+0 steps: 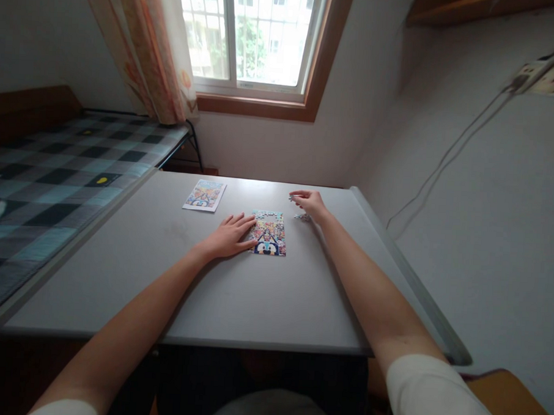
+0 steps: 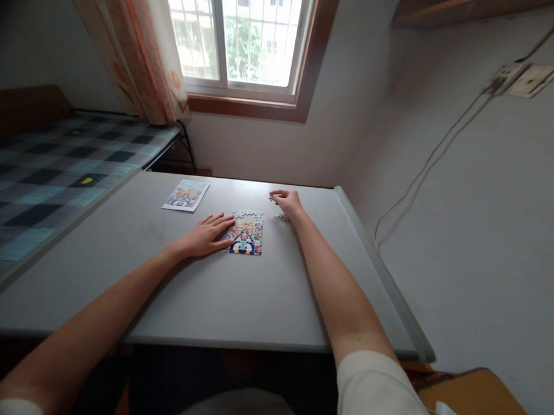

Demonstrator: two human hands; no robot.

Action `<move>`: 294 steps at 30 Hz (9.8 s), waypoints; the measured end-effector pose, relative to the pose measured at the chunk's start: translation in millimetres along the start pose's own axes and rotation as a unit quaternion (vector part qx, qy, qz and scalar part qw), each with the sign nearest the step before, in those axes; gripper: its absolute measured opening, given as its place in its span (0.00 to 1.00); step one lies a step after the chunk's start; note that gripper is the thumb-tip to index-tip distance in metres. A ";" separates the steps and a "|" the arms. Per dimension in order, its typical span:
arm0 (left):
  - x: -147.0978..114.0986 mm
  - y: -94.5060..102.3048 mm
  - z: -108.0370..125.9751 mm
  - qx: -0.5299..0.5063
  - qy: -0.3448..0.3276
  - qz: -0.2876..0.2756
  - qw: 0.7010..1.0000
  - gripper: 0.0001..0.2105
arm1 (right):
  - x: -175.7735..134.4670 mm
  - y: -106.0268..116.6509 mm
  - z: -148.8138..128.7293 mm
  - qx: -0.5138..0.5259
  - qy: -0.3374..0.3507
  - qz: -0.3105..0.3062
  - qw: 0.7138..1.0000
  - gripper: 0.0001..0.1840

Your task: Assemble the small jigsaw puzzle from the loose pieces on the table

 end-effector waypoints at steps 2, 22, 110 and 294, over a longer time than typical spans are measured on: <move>-0.3 0.1 -0.4 0.000 -0.001 0.003 1.000 0.32 | -7.4 -13.0 -12.2 -0.008 0.016 -0.046 0.999 0.15; 0.1 1.7 1.5 0.000 0.003 0.004 1.000 0.31 | -30.6 -72.4 -14.4 -0.125 0.067 -0.092 0.986 0.10; 1.3 -1.6 -1.2 0.001 -0.001 0.009 1.000 0.32 | -54.3 -77.9 -28.4 -0.322 0.140 -0.055 0.935 0.11; 0.5 0.5 0.7 -0.004 0.002 0.005 1.000 0.32 | -32.8 -67.6 -32.4 -0.233 0.028 -0.083 0.969 0.07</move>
Point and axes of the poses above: each hand's wrist, its own x-axis towards the middle knuckle, its own y-axis out of the back of the hand, z = x × y, the point moved 8 cm from there along x, towards the middle knuckle, and after that the axes turned 2 degrees about y, right-handed, at the moved point
